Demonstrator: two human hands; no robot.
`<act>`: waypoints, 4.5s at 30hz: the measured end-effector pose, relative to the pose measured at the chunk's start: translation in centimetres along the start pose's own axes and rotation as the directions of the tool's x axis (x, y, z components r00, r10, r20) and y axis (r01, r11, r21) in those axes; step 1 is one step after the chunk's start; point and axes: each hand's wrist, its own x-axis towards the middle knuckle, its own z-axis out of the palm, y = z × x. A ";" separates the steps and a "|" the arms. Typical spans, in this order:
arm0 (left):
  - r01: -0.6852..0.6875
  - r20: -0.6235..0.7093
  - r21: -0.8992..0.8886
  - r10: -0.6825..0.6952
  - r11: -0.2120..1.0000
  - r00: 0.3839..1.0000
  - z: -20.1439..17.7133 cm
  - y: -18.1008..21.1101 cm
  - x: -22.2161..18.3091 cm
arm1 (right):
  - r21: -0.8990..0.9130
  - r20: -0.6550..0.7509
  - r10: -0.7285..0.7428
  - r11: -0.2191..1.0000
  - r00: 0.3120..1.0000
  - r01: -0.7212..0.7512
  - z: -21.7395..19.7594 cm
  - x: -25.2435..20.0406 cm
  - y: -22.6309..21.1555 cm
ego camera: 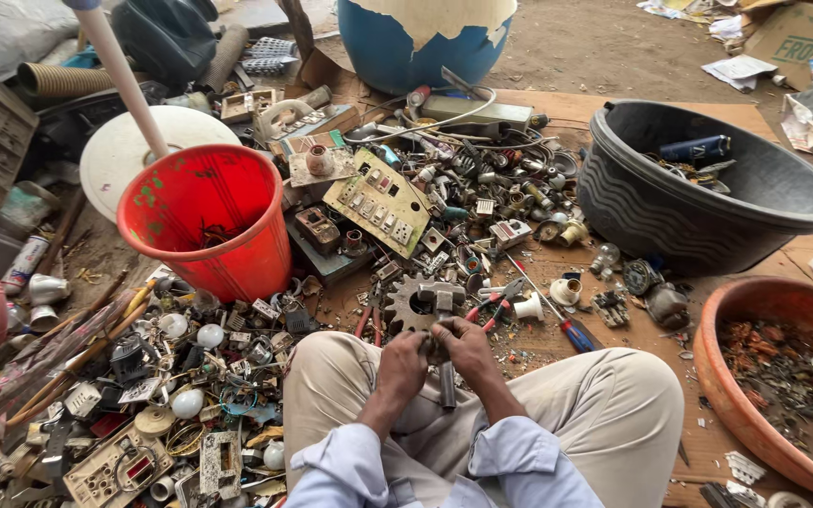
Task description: The person sits on the ground amidst a pile of electronic scrap and uses a hammer and pliers to dismantle a metal gear. They repeatedly strike the gear with the hammer to break off pieces and use pliers to pull at components.
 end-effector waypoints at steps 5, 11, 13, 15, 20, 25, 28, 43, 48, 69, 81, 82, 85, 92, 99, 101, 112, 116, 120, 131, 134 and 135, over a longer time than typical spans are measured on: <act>0.595 0.186 -0.136 -0.570 0.792 0.800 -0.1 -2.4 5.4 | 0.142 -0.198 0.046 0.990 0.979 -0.018 -0.7 3.4 2.0; 0.594 0.119 0.059 -0.596 0.802 0.794 2.2 -10.4 8.4 | 0.217 -0.054 0.414 0.893 0.909 -0.394 -3.2 6.1 10.5; 0.503 0.103 0.227 -0.534 0.834 0.839 3.8 -12.2 8.8 | 0.397 0.046 0.542 0.761 0.839 -0.514 -2.8 5.6 11.2; 0.453 0.083 0.304 -0.497 0.838 0.864 4.0 -12.8 8.7 | 0.435 0.133 0.491 0.751 0.861 -0.496 -2.6 6.1 10.1; 0.516 0.029 0.275 -0.543 0.811 0.839 2.5 -9.4 9.0 | 0.553 0.212 0.532 0.627 0.820 -0.549 -1.4 5.8 7.1; 0.509 -0.048 0.235 -0.513 0.828 0.857 2.5 -8.8 9.1 | 0.366 -0.009 0.454 0.831 0.891 -0.419 0.5 4.3 5.4; 0.491 -0.052 0.223 -0.492 0.842 0.869 3.4 -10.1 8.8 | -0.025 -0.180 0.218 0.974 0.959 -0.226 1.9 2.1 3.2; 0.446 -0.163 0.090 -0.428 0.891 0.889 5.0 -12.4 7.5 | -0.605 -0.134 0.051 0.787 0.990 -0.123 2.7 3.4 0.1; 0.521 -0.118 0.058 -0.512 0.852 0.851 5.2 -12.4 8.1 | -0.078 -0.150 -0.365 0.931 0.919 0.357 1.3 0.8 -2.1; 0.524 -0.093 0.070 -0.518 0.849 0.850 3.8 -11.1 8.4 | -0.108 -0.170 -0.797 0.600 0.580 0.793 2.5 -0.6 -11.0; 0.386 -0.283 -0.128 -0.407 0.914 0.868 1.9 -9.9 8.1 | 0.144 -0.039 0.454 0.884 0.890 -0.445 0.1 4.0 3.2; 0.376 -0.280 -0.148 -0.404 0.915 0.871 1.4 -9.4 7.9 | 0.147 -0.026 0.482 0.868 0.876 -0.474 0.0 4.3 4.3; 0.170 -0.370 -0.130 -0.207 0.977 0.906 0.7 -8.3 7.8 | 0.001 -0.054 0.464 0.885 0.884 -0.465 -0.2 5.1 6.5; -0.112 -0.289 -0.185 0.055 0.976 0.956 -0.6 -5.2 7.5 | 0.355 -0.190 0.230 0.923 0.955 -0.151 -0.9 6.5 3.6; -0.442 -0.092 -0.056 0.437 0.895 0.895 -2.0 -0.8 7.0 | 0.888 0.121 0.402 0.364 0.908 -0.279 -0.9 8.7 7.8; -0.437 -0.174 -0.074 0.420 0.896 0.891 -1.2 -1.8 7.2 | 0.909 0.173 0.239 0.336 0.956 -0.248 -1.6 8.9 7.9; 0.455 0.353 -0.888 -0.542 0.062 0.763 1.3 -8.2 8.5 | 0.812 -0.348 -0.024 0.492 0.937 0.314 -12.8 5.6 -4.9; 0.407 0.361 -0.913 -0.456 0.005 0.814 2.8 -9.6 8.0 | 0.727 -0.603 -0.054 0.374 0.796 0.576 -19.4 4.0 -6.0; 0.485 0.277 -0.847 -0.599 0.218 0.751 3.9 -11.6 7.7 | 0.621 -0.239 0.102 0.781 0.966 0.072 -13.3 6.1 3.0; 0.656 -0.144 -0.028 -0.653 0.754 0.744 6.6 -14.4 8.2 | 0.327 0.069 0.696 0.661 0.714 -0.676 -1.3 5.7 4.6; 0.595 -0.179 0.091 -0.574 0.799 0.799 6.4 -13.6 8.2 | 0.242 0.043 0.629 0.747 0.776 -0.619 -1.7 5.4 4.8; 0.573 -0.171 0.102 -0.553 0.813 0.815 5.9 -13.0 8.2 | 0.159 -0.037 0.558 0.822 0.829 -0.547 -1.2 4.6 5.1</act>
